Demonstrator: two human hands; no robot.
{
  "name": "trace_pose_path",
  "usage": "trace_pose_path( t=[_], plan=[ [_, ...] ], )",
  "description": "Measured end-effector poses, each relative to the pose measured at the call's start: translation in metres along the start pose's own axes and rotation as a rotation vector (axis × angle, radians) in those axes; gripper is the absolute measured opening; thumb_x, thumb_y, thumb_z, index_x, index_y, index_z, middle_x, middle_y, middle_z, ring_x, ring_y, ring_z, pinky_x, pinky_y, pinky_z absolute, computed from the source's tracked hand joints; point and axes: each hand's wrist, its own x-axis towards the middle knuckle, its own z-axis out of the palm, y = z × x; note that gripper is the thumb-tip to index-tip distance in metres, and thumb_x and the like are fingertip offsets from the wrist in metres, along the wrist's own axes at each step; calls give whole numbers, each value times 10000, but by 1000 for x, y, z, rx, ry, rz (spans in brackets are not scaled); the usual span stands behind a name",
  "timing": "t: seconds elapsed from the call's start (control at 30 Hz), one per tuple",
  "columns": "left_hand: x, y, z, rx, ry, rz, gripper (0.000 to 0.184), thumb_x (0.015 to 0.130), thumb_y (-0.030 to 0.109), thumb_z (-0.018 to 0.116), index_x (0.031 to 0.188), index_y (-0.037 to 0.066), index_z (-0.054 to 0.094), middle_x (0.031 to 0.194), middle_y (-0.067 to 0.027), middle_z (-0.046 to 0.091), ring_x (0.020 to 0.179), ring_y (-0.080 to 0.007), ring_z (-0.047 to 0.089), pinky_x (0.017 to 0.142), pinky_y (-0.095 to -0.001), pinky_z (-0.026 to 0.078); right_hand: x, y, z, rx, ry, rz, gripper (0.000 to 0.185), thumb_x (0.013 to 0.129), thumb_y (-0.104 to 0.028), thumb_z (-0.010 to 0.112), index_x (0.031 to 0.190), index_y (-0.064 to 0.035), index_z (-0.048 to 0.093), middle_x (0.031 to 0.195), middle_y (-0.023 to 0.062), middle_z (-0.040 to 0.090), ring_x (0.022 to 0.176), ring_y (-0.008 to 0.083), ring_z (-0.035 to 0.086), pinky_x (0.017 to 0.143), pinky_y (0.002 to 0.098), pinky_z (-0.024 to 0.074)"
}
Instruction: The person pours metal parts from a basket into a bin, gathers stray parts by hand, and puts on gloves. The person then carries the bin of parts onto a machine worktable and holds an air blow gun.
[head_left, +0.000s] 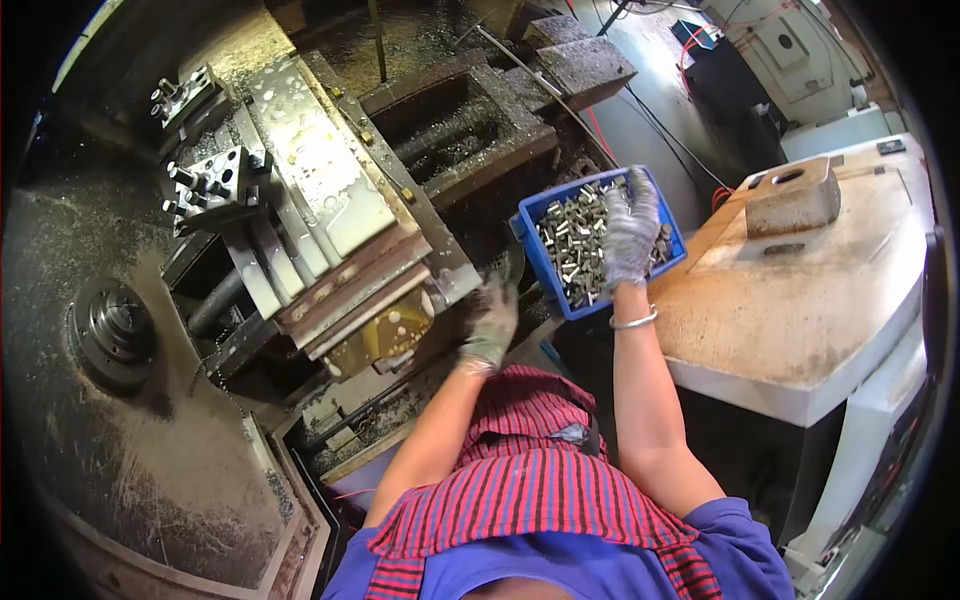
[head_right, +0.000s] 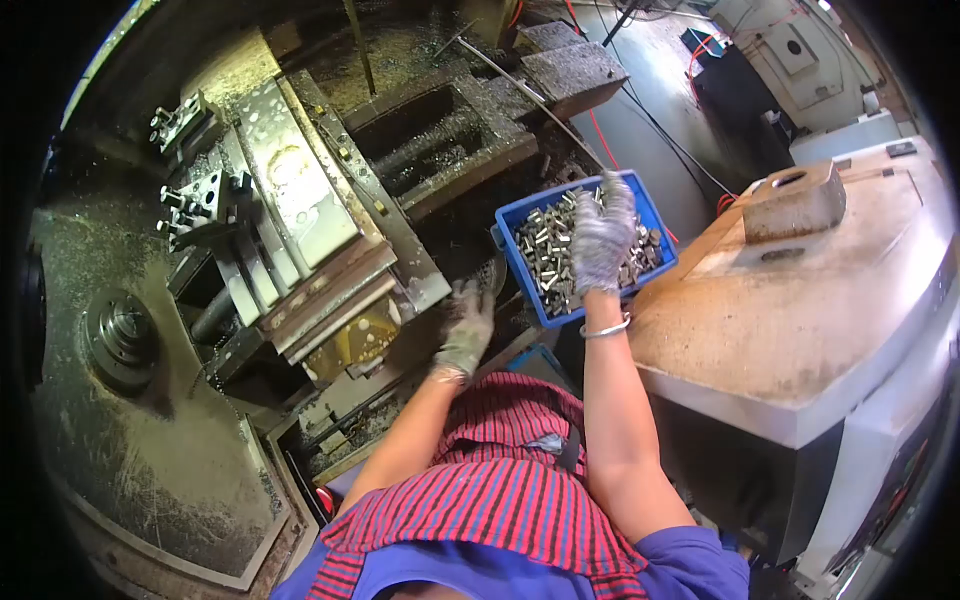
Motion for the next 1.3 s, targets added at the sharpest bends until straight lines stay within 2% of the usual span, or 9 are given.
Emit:
trace_pose_path(
  t=[0.03, 0.33, 0.57, 0.77, 0.93, 1.0, 1.07, 1.23, 1.3],
  plan=[
    [-6, 0, 18, -524, 90, -380, 439, 781, 241, 538, 1161, 28, 489, 1205, -207, 458, 1193, -355, 374, 976, -441, 340, -16, -3, -3, 42, -47, -1, 356, 776, -36, 613, 1120, 5, 532, 1087, 122, 568, 1010, 218, 537, 913, 313, 396],
    [-32, -47, 10, -541, 9, -152, 149, 729, 208, 591, 747, 60, 594, 800, -159, 586, 808, -336, 550, 725, -430, 441, -171, -37, -89, 96, -572, -159, 448, 745, -23, 624, 1181, -33, 520, 1143, 143, 564, 1032, 261, 555, 886, 320, 440],
    [-47, -36, -10, -511, -7, -261, 290, 826, 278, 535, 973, 38, 609, 1006, -172, 595, 1005, -336, 528, 870, -391, 425, -220, 21, -153, 245, -785, 403, 715, 786, -4, 608, 1383, -51, 217, 1383, 134, 330, 1179, 196, 446, 942, 300, 391],
    [-143, 1, -80, -663, 443, -236, 181, 833, 134, 562, 983, 37, 591, 966, -134, 607, 930, -298, 573, 845, -371, 448, -296, 148, -249, -173, -1046, 483, 449, 824, -155, 562, 1236, -10, 454, 1107, 181, 580, 1016, 259, 571, 869, 315, 447],
    [-301, 38, -104, -802, 116, -459, 205, 859, 205, 553, 953, 37, 622, 907, -133, 631, 845, -298, 598, 761, -361, 472, -387, 221, -400, -547, -1263, 856, 516, 794, -290, 524, 1197, 30, 482, 1206, 200, 514, 1142, 319, 470, 963, 355, 368],
    [-381, 41, -93, -739, -264, -605, 271, 867, 280, 540, 997, 57, 622, 925, -142, 632, 881, -289, 600, 779, -353, 472, -431, 258, -461, -739, -1377, 805, 450, 801, -281, 480, 1160, -13, 533, 1207, 209, 507, 1138, 324, 472, 959, 361, 372],
    [-449, 54, -88, -801, -268, -753, 316, 867, 323, 528, 1023, 63, 615, 951, -147, 630, 912, -292, 595, 800, -351, 465, -475, 324, -523, -672, -1675, 168, 307, 805, -250, 476, 993, -54, 621, 1107, 192, 571, 1038, 330, 536, 896, 389, 421],
    [-556, 72, -105, -834, -373, -1136, 428, 867, 432, 457, 1034, 65, 601, 1018, -162, 609, 984, -325, 563, 839, -395, 435, -464, 366, -541, -375, -1361, -521, 239, 642, -163, 656, 855, -59, 624, 745, 152, 614, 697, 302, 601, 621, 429, 468],
    [-606, 89, -89, -812, -139, -1188, 385, 878, 410, 450, 962, 66, 600, 972, -182, 596, 923, -363, 553, 772, -427, 433, -449, 353, -501, -378, -1083, 848, 414, 793, -161, 575, 1182, -39, 501, 793, 78, 594, 620, 173, 533, 505, 323, 444]
  ],
)
